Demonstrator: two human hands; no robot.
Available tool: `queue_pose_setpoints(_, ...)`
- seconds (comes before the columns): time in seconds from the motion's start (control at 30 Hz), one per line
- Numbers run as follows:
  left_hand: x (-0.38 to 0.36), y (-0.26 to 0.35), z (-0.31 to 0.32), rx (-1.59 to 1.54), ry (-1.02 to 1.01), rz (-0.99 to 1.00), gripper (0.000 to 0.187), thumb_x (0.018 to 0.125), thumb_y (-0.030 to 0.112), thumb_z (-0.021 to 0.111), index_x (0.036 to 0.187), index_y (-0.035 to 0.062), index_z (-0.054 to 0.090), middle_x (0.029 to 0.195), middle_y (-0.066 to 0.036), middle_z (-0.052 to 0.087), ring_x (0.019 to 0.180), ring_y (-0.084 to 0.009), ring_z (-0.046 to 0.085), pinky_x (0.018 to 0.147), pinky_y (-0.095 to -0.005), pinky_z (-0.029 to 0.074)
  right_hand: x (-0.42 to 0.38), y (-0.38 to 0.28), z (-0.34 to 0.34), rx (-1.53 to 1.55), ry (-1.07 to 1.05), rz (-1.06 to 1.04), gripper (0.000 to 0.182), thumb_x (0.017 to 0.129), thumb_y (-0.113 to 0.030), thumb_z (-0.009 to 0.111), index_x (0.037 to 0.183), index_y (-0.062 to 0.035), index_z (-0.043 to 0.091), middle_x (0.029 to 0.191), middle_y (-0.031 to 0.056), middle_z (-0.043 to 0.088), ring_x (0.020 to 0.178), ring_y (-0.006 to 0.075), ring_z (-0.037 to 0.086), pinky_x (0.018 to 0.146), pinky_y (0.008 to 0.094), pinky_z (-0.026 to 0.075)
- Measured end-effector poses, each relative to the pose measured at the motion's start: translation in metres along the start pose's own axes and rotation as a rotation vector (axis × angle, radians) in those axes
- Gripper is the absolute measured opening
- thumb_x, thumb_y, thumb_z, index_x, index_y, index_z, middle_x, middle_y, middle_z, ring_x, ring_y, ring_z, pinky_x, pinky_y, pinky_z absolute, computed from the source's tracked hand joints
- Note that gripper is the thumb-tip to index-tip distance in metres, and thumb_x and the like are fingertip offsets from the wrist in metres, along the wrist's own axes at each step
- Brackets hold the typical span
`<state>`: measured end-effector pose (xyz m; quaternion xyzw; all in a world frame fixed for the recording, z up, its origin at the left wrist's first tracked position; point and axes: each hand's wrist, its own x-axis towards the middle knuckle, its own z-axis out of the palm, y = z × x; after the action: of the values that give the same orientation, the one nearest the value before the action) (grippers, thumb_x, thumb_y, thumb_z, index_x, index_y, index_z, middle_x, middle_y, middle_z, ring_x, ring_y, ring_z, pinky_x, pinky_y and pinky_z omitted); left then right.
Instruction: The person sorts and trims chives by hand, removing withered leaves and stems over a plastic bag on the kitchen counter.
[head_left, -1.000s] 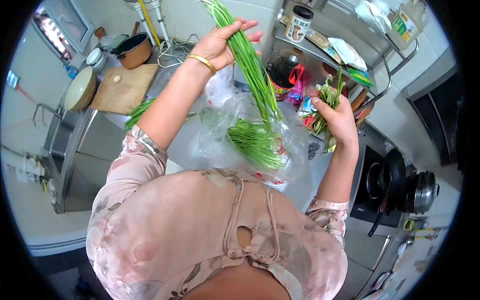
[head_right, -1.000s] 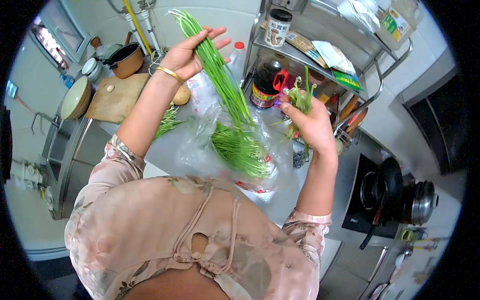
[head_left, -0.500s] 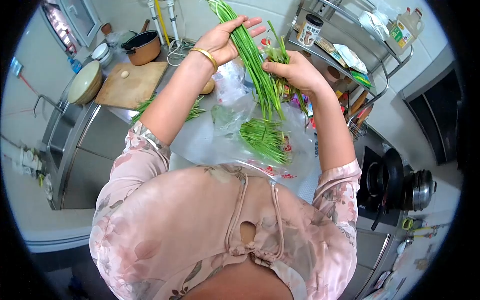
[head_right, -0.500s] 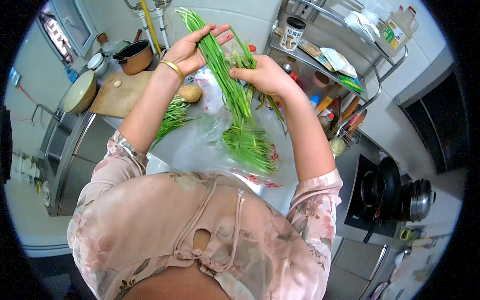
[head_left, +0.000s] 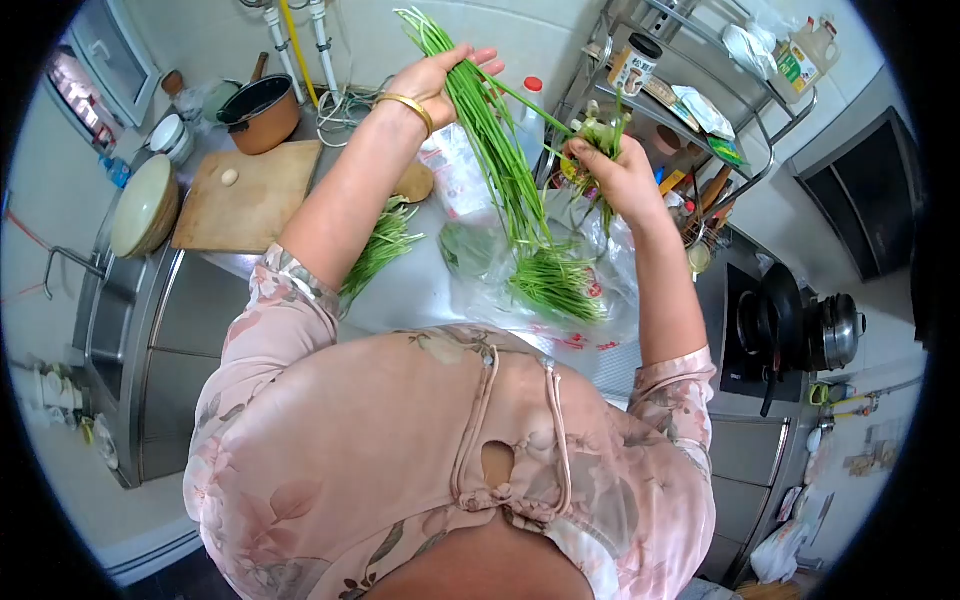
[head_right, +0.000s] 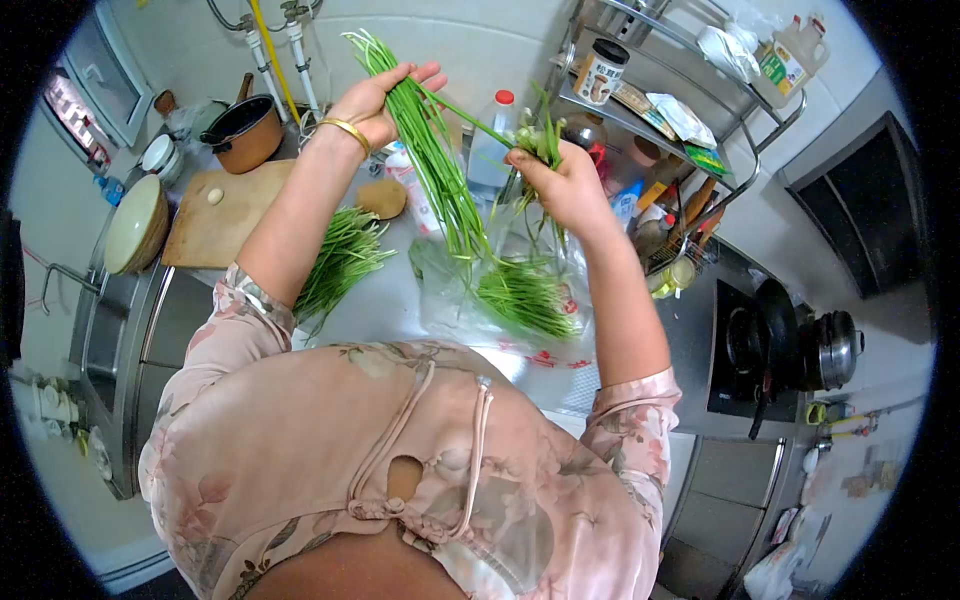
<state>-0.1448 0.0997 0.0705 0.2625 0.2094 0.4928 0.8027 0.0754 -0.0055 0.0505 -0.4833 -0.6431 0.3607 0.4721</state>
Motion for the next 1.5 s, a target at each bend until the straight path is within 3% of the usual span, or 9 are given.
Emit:
queue_pose_setpoints(0.23,0.027,0.008,-0.028,-0.067,-0.035,-0.059,0.024,0.090,0.016,0.041,0.109,0.0007,0.040,0.119,-0.014,0.047,0.114,-0.0288,0.043,0.089,-0.0515,0.040,-0.010,-0.007,0.012,-0.041,0.466,-0.085,0.019,0.084,-0.019,0.056,0.087,-0.0020,0.062,0.066,-0.0036,0.050,0.061,0.0062,0.043,0.056,0.0214,0.035)
queue_pose_setpoints(0.5,0.017,-0.010,-0.013,-0.043,-0.064,-0.089,0.025,0.090,0.016,0.041,0.109,-0.0002,0.039,0.121,-0.014,0.044,0.115,-0.0291,0.042,0.092,-0.0530,0.037,-0.013,-0.034,0.023,-0.072,0.047,0.176,0.018,0.082,-0.014,0.056,0.094,-0.0017,0.059,0.074,0.0002,0.058,0.065,0.0076,0.050,0.056,0.0225,0.041)
queue_pose_setpoints(0.67,0.013,-0.020,-0.007,-0.014,-0.110,-0.094,0.024,0.090,0.015,0.041,0.109,-0.0002,0.038,0.119,-0.015,0.044,0.113,-0.0323,0.043,0.090,-0.0542,0.038,-0.002,-0.020,0.036,-0.169,-0.037,0.191,0.021,0.076,-0.017,0.063,0.087,0.0011,0.062,0.077,0.0031,0.060,0.072,0.0103,0.052,0.068,0.0246,0.042)
queue_pose_setpoints(0.8,0.017,-0.027,-0.007,-0.018,-0.115,-0.073,0.022,0.090,0.013,0.042,0.105,-0.0014,0.040,0.113,-0.018,0.048,0.104,-0.0328,0.050,0.076,-0.0551,0.045,-0.002,-0.009,0.036,-0.094,-0.104,0.278,0.021,0.078,-0.015,0.062,0.092,0.0003,0.061,0.080,0.0001,0.059,0.075,0.0088,0.052,0.069,0.0238,0.041)
queue_pose_setpoints(1.03,0.014,-0.021,-0.007,0.177,-0.117,-0.052,0.023,0.091,0.016,0.039,0.108,0.0005,0.040,0.114,-0.015,0.049,0.100,-0.0297,0.054,0.074,-0.0551,0.046,-0.016,0.006,0.005,0.085,-0.061,0.434,0.019,0.078,-0.016,0.061,0.089,-0.0007,0.060,0.080,0.0022,0.060,0.072,0.0094,0.053,0.066,0.0226,0.040)
queue_pose_setpoints(1.2,0.012,-0.020,0.000,0.204,-0.096,-0.048,0.020,0.091,0.018,0.039,0.106,0.0037,0.040,0.120,-0.013,0.046,0.112,-0.0311,0.045,0.081,-0.0523,0.044,-0.033,0.014,-0.004,0.159,-0.008,0.288,0.014,0.081,-0.017,0.058,0.088,-0.0039,0.058,0.070,-0.0006,0.057,0.062,0.0068,0.049,0.054,0.0211,0.037)
queue_pose_setpoints(1.3,0.008,-0.026,0.011,0.149,-0.016,-0.054,0.021,0.092,0.019,0.038,0.105,0.0032,0.040,0.119,-0.013,0.047,0.111,-0.0309,0.046,0.082,-0.0525,0.044,-0.044,0.012,0.001,0.052,0.217,0.098,0.014,0.082,-0.016,0.058,0.085,-0.0028,0.057,0.070,-0.0003,0.057,0.062,0.0066,0.049,0.055,0.0212,0.036)
queue_pose_setpoints(1.43,0.021,-0.044,0.016,0.089,0.014,-0.061,0.021,0.092,0.019,0.036,0.106,0.0028,0.040,0.115,-0.015,0.048,0.108,-0.0300,0.049,0.083,-0.0523,0.044,-0.059,-0.004,0.009,-0.317,0.434,-0.215,0.017,0.086,-0.017,0.054,0.081,-0.0013,0.057,0.065,-0.0003,0.053,0.061,0.0085,0.047,0.055,0.0220,0.037)
queue_pose_setpoints(1.5,0.035,-0.051,0.009,0.008,-0.020,-0.085,0.017,0.091,0.014,0.039,0.101,0.0009,0.040,0.105,-0.017,0.052,0.092,-0.0329,0.056,0.073,-0.0561,0.047,-0.063,-0.005,0.010,-0.279,0.513,-0.259,0.014,0.085,-0.015,0.055,0.081,-0.0014,0.057,0.067,0.0014,0.053,0.062,0.0090,0.047,0.056,0.0213,0.038)
